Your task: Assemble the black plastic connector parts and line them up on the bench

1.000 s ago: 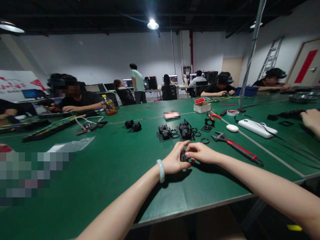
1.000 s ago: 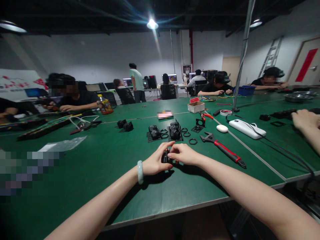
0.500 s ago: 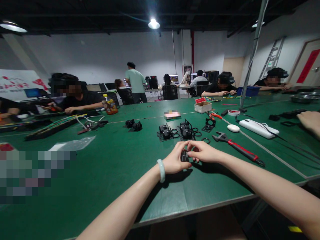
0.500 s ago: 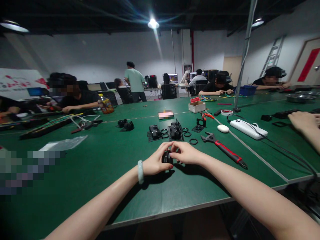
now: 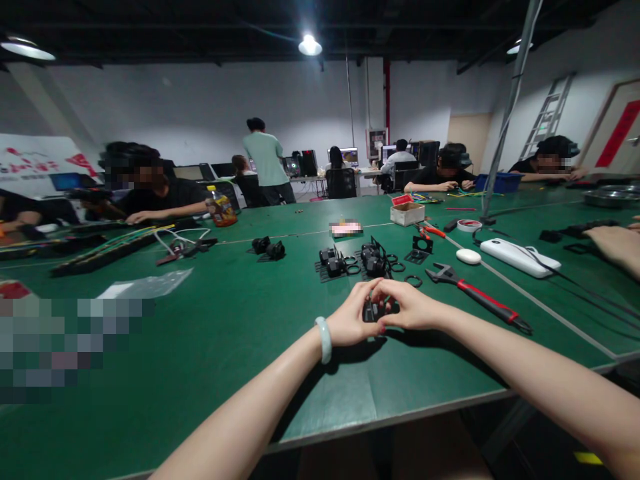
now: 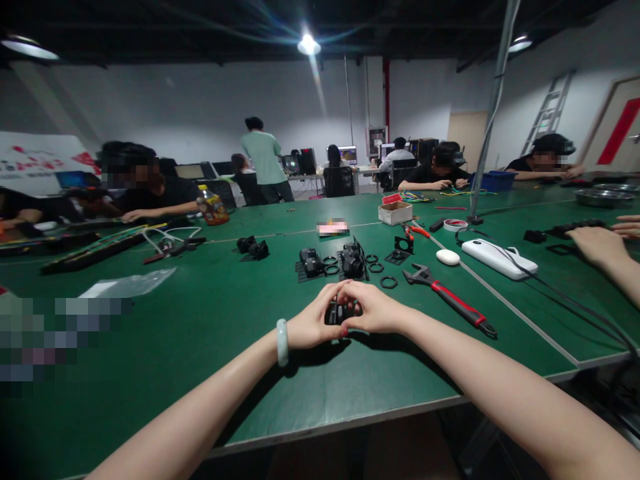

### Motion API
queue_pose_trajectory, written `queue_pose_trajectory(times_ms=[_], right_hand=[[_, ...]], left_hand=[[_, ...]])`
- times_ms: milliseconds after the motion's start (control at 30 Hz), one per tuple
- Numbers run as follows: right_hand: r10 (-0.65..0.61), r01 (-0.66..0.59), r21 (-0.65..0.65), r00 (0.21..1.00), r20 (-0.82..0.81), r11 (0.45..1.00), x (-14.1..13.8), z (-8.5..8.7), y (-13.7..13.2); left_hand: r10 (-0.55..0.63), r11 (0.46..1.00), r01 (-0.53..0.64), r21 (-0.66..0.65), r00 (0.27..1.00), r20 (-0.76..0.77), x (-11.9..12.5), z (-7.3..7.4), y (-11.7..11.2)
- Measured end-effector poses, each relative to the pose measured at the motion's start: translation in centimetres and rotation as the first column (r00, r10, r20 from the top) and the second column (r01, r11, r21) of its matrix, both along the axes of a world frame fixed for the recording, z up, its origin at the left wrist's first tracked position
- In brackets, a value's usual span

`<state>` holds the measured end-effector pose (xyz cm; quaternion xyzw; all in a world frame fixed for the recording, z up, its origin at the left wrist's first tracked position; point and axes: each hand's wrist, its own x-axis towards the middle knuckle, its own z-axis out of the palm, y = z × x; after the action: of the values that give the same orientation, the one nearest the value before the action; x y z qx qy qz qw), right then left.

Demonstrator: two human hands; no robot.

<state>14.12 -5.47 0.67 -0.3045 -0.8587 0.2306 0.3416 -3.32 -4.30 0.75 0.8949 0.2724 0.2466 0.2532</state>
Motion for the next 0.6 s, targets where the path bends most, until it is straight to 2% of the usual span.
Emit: queue_pose_trajectory(times_ms=[200,600], right_hand=[[0.038,-0.041,-0.047,0.998,-0.052,0.998,0.1,-0.1,0.0],[-0.008,-0.010,-0.210,0.997,-0.082,0.978,0.2,-1.4,0.7]], left_hand=[[-0.006,1.000,0.006,-0.026,1.000,-0.015,0.0,-0.1,0.2],[0.002,0.997,-0.003,-0.078,1.000,-0.005,-0.1,-0.2,0.1]])
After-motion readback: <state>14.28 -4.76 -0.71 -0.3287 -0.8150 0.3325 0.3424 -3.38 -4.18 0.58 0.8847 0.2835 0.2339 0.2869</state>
